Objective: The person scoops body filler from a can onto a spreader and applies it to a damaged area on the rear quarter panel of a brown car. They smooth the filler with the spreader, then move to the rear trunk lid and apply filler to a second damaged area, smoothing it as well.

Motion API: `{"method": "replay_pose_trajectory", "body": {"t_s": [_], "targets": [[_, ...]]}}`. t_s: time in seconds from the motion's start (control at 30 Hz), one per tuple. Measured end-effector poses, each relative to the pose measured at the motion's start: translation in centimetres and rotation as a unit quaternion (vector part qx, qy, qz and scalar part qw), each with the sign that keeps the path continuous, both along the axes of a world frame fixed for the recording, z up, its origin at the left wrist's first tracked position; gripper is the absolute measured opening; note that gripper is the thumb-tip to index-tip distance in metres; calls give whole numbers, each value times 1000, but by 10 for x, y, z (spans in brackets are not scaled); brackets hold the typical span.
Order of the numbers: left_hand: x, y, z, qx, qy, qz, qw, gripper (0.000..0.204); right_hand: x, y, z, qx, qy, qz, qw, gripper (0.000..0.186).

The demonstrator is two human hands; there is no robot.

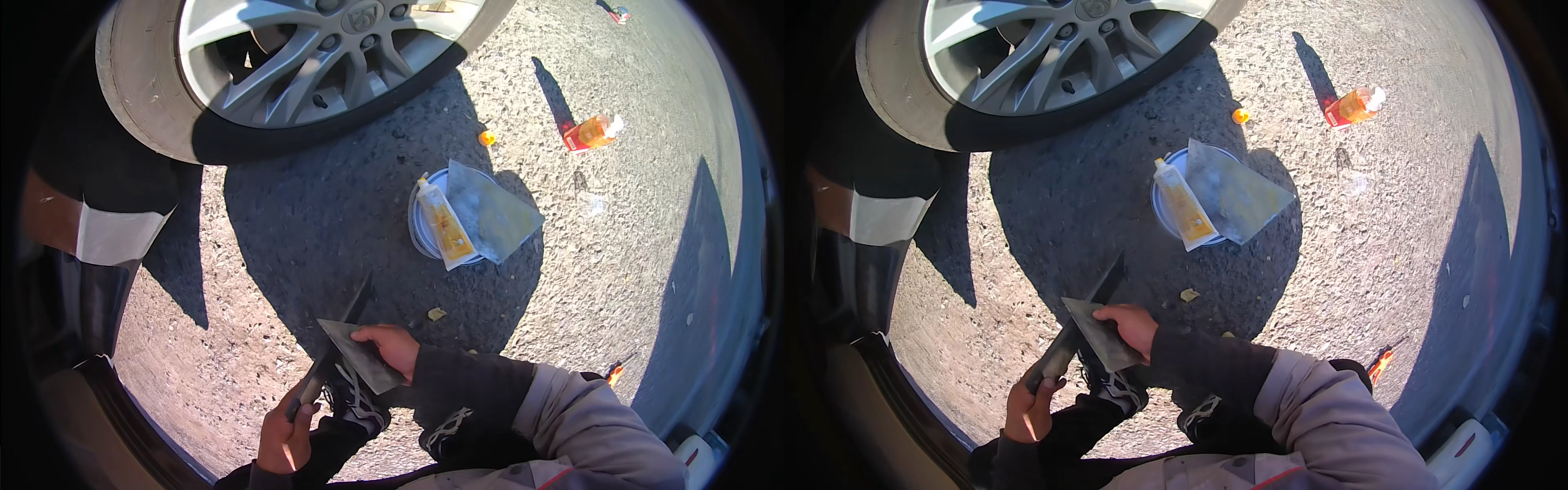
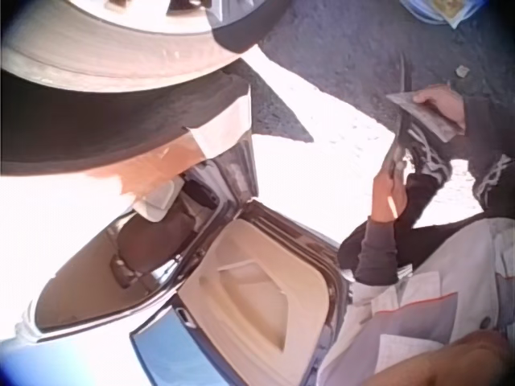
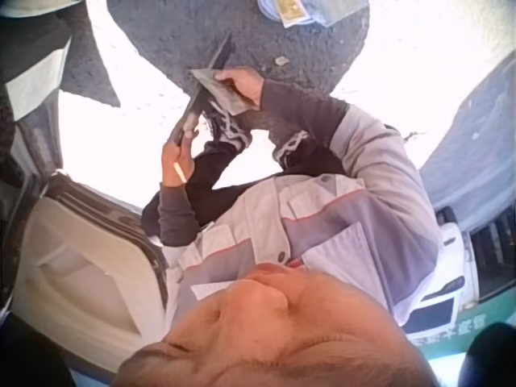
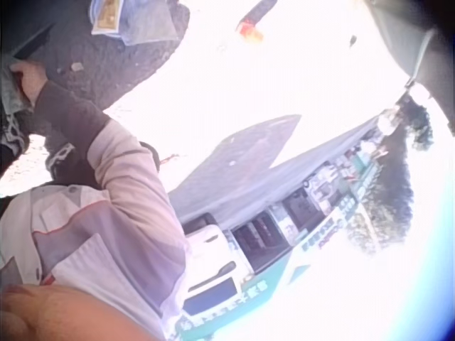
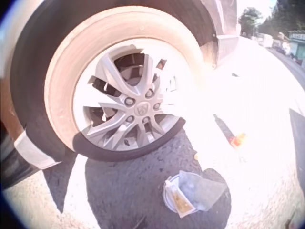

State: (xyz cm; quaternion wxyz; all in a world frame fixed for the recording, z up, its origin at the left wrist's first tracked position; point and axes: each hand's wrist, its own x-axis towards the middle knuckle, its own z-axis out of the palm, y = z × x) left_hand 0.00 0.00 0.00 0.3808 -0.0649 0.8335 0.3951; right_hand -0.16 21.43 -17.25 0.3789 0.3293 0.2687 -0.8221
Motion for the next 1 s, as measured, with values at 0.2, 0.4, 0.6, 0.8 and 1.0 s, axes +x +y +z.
{"method": "replay_pose_trajectory", "body": {"t_s": [0.2,0.4,0.6,0.8,1.0], "targets": [[-1,1,3,1,-16,12,1000,39,-20,32,-112,158,-52,-64,984,31],[0,-7,-5,-29,-9,-1,1000,39,-15,13,-53,176,133,-8,975,29],[-15,5,2,-19,61,-80,995,36,1,18,90,88,435,107,889,29],[-60,35,21,-53,174,-14,983,22,3,82,129,166,371,67,911,23],[-160,61,35,165,218,92,958,14,64,151,157,301,293,29,907,22]]}}
